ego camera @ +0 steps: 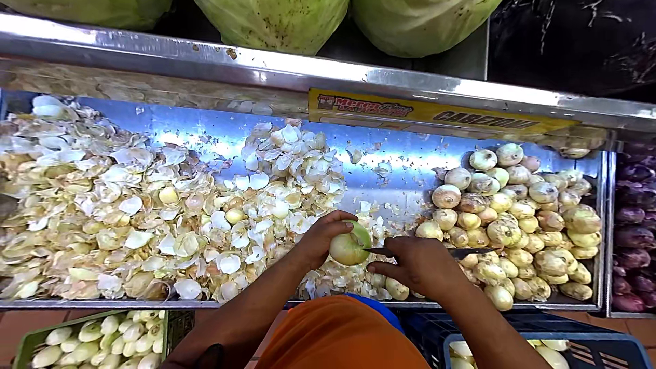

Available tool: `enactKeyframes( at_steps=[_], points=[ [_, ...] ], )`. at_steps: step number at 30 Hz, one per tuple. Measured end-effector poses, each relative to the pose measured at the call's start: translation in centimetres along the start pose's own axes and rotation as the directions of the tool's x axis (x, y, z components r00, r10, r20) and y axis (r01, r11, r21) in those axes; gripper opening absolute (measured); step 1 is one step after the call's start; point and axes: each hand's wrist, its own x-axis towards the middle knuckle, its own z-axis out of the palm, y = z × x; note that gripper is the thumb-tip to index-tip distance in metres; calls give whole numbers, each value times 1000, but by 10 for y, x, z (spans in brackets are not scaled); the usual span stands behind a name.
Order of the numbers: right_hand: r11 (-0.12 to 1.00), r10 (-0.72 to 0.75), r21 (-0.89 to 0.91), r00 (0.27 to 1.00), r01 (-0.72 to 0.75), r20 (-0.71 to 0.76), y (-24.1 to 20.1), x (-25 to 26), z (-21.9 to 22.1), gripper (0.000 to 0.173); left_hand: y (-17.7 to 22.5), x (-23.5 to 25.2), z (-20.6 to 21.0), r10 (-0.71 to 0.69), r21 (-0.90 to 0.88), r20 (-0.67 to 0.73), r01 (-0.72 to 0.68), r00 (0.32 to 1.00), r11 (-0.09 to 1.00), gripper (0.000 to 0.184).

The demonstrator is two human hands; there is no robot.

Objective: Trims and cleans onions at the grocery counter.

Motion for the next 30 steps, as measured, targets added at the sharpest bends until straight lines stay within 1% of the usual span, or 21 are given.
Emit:
enactKeyframes(
  at_steps=[6, 9, 11, 13, 14, 16, 17, 18, 20, 22, 25, 30],
  points=[
    [1000, -23, -4, 997, 23, -74, -11, 8, 10, 69, -1, -1, 10, 1, 202, -16, 2, 1000, 979, 31],
    [997, -72, -3, 989, 72, -128, -12, 6, 17, 69, 1, 0, 13, -16, 217, -34, 23, 999, 976, 29],
    [993, -119, -36, 978, 114, -169, -14, 3, 25, 69, 1, 0, 11, -19, 215, -56, 30, 998, 976, 31],
    [989, -148, -48, 981, 143, -124, -19, -3, 31, 69, 2, 2, 9, -25, 192, -69, 37, 997, 981, 33],
    [984, -174, -41, 982, 171, -71, -21, -6, 34, 70, 3, 2, 8, -32, 171, -79, 45, 996, 984, 34],
    [977, -215, 15, 973, 214, 80, -25, -12, 35, 71, 5, 2, 6, -41, 143, -109, 56, 993, 988, 35],
    [978, -207, 47, 971, 202, 122, -26, -14, 35, 70, 7, 2, 5, -43, 145, -115, 59, 992, 988, 36],
    [982, -177, 80, 978, 169, 106, -25, -14, 33, 66, 8, 2, 4, -41, 154, -119, 59, 992, 986, 36],
    [990, -89, 106, 994, 96, -65, -22, -11, 29, 61, 9, 1, 5, -27, 189, -123, 50, 992, 981, 33],
    [996, -17, 87, 983, 34, -185, -23, -3, 25, 62, 6, -1, 7, -13, 248, -136, 47, 991, 968, 32],
    [999, 42, 31, 973, -36, -225, -29, 7, 26, 66, 9, -1, 13, -18, 332, -180, 78, 983, 940, 30],
    [1000, 4, -25, 952, -13, -305, -30, 9, 37, 67, 11, 0, 14, -26, 390, -236, 119, 971, 913, 27]
  ],
)
